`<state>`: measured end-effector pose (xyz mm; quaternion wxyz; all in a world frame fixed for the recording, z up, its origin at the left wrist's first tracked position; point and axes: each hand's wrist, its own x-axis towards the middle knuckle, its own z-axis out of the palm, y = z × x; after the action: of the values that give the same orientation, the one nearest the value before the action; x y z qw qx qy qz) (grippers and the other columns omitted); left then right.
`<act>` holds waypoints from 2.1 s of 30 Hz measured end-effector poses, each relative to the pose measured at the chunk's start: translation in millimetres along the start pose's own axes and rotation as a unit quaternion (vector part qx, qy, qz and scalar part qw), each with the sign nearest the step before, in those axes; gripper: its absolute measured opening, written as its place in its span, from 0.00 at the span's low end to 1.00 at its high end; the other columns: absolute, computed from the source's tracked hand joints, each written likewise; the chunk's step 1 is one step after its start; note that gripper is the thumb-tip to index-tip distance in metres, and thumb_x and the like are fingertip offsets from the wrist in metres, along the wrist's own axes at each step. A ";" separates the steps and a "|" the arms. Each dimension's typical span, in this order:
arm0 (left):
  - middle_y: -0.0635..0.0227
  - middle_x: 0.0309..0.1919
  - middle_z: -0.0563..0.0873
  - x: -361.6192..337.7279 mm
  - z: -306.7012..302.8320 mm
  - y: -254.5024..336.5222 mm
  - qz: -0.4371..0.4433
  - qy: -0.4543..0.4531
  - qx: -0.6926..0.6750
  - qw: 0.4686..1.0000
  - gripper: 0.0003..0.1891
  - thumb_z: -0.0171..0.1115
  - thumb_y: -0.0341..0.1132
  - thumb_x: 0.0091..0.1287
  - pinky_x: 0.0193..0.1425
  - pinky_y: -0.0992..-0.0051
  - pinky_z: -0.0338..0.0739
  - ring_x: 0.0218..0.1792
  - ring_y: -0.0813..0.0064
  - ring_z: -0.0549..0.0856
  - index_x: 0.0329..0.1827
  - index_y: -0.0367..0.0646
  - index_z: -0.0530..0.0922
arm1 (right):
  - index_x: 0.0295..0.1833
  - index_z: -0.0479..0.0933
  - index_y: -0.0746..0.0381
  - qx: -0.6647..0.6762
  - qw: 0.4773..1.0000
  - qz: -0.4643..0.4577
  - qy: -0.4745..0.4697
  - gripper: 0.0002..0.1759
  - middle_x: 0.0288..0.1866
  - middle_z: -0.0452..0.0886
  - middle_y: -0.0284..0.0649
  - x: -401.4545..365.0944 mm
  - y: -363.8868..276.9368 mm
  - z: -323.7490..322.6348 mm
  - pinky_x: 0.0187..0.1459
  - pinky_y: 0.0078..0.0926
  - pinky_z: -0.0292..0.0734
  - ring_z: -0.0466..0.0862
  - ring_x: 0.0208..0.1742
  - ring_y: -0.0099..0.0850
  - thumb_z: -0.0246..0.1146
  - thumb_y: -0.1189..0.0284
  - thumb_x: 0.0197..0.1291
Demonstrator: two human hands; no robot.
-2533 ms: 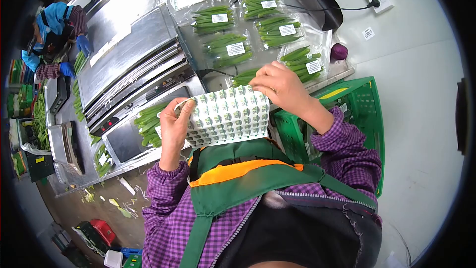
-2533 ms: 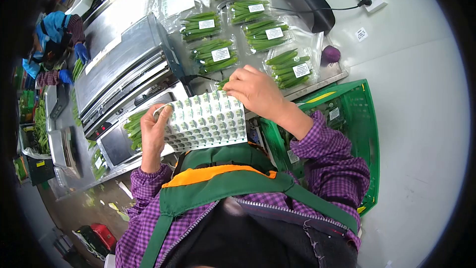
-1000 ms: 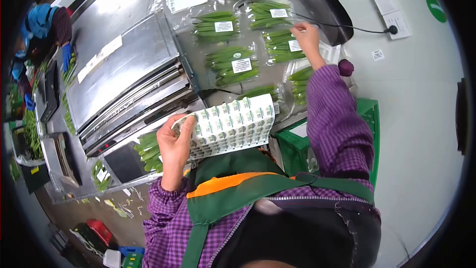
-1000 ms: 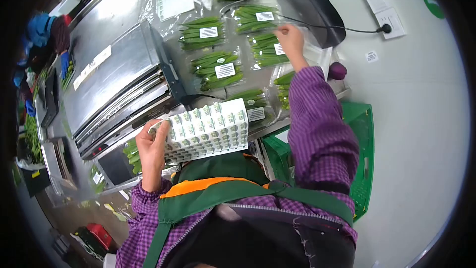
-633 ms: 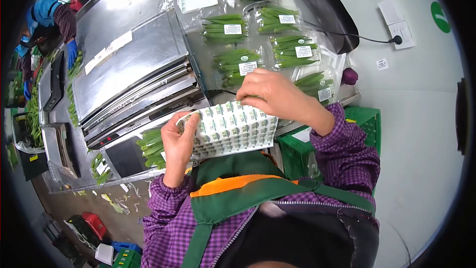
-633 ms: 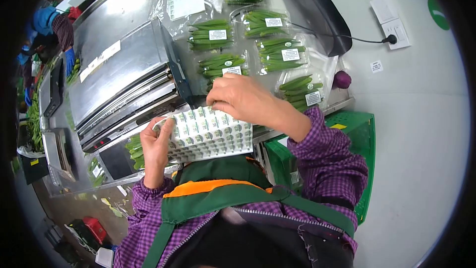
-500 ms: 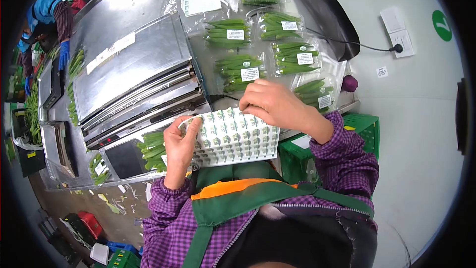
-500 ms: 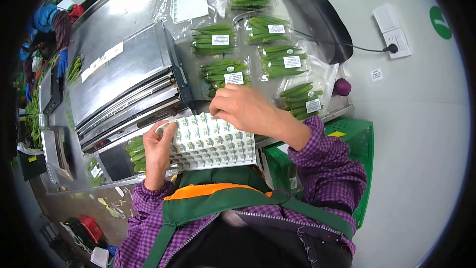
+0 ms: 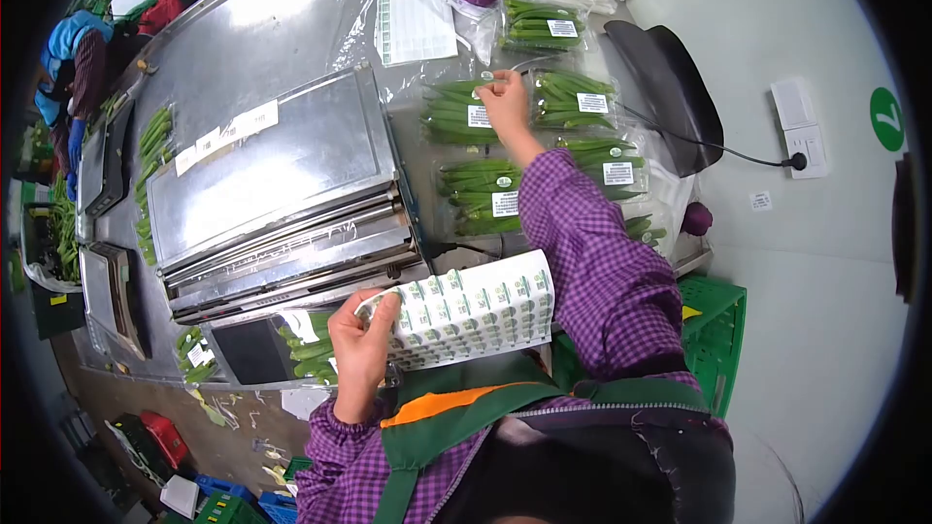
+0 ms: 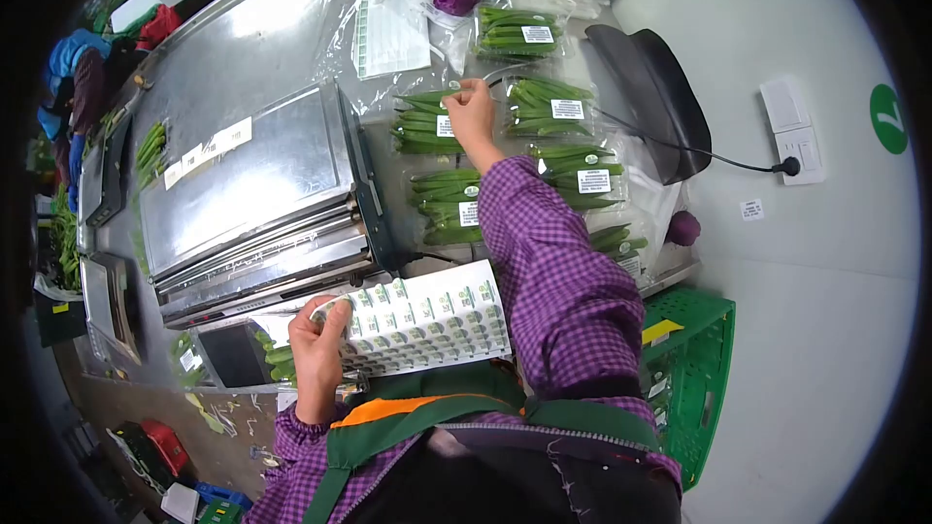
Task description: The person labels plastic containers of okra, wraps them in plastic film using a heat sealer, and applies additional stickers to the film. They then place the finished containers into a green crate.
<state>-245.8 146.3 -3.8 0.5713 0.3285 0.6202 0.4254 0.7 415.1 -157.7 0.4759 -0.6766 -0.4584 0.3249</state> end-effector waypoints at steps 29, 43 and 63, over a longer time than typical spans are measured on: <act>0.74 0.26 0.81 -0.9 17.1 4.3 0.006 -0.033 0.099 0.994 0.08 0.63 0.31 0.63 0.32 0.84 0.69 0.29 0.88 0.74 0.37 0.34 0.80 | 0.38 0.79 0.64 -0.260 0.951 -0.011 0.169 0.15 0.33 0.82 0.44 74.0 54.0 -170.8 0.42 0.35 0.75 0.82 0.37 0.39 0.69 0.67 0.45; 0.72 0.32 0.82 -22.8 -12.8 -5.5 0.107 0.028 -0.018 0.994 0.08 0.61 0.32 0.65 0.38 0.83 0.71 0.34 0.87 0.76 0.40 0.36 0.79 | 0.71 0.54 0.62 0.295 0.841 0.177 -0.417 0.38 0.57 0.73 0.42 -197.6 -136.0 -184.8 0.48 0.21 0.73 0.76 0.49 0.25 0.57 0.55 0.64; 0.56 0.65 0.68 -162.9 83.5 -35.4 0.271 -0.494 0.006 0.826 0.23 0.50 0.39 0.72 0.64 0.69 0.66 0.64 0.63 0.70 0.66 0.36 0.63 | 0.45 0.75 0.66 0.215 0.829 -0.028 0.515 0.09 0.29 0.77 0.29 -626.9 -124.9 -307.6 0.28 0.15 0.71 0.74 0.27 0.15 0.58 0.72 0.64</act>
<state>-139.1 -1.5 35.5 0.6613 0.6530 0.1438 0.3401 0.1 -258.3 65.4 0.7853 -0.6133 -0.0840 0.0063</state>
